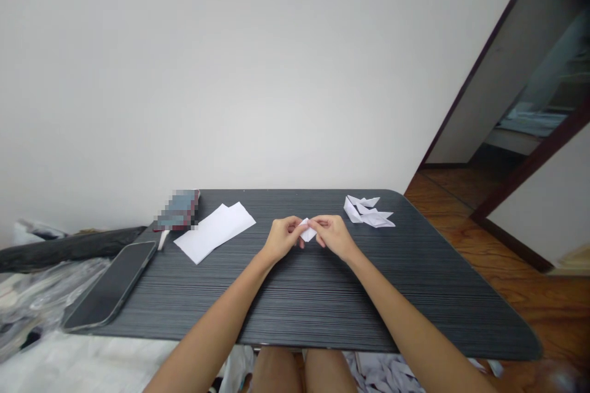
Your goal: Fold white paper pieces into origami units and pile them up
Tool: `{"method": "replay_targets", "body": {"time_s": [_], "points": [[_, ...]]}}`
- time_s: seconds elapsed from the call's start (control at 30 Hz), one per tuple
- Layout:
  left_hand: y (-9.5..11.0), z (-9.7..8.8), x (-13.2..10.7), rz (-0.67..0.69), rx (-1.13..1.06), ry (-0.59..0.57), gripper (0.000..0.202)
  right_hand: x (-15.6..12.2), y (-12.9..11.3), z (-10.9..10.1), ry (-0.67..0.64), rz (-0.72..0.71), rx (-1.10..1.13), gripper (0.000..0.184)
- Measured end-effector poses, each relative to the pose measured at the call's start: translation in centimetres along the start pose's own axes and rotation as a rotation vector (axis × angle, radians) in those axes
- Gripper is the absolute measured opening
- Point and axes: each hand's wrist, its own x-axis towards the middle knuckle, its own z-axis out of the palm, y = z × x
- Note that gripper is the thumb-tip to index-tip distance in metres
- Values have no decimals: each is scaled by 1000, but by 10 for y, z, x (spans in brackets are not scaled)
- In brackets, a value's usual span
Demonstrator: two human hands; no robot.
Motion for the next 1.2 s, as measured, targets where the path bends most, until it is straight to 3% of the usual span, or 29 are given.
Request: {"method": "replay_targets", "body": {"time_s": [0.2,0.37,0.6,0.77,0.97,1.2], "points": [[-6,4,5,-129,-241,-149,24,0,5,-1,69,-75,-98,27],[-5,5,3,-101,-223,-111,24,1,6,-1,-80,-43,-11,19],[-4,8,-1,-147,-183,-63,32,2,1,-2,-167,15,87,26],[-4,3,-1,-113,14,83,43,0,1,3,-201,48,59,27],[-1,2,-1,-9,158,65,35,1,6,3,9,-32,-73,27],[-1,5,-5,197,654,188,21,-5,-3,8,52,-173,-292,20]]}}
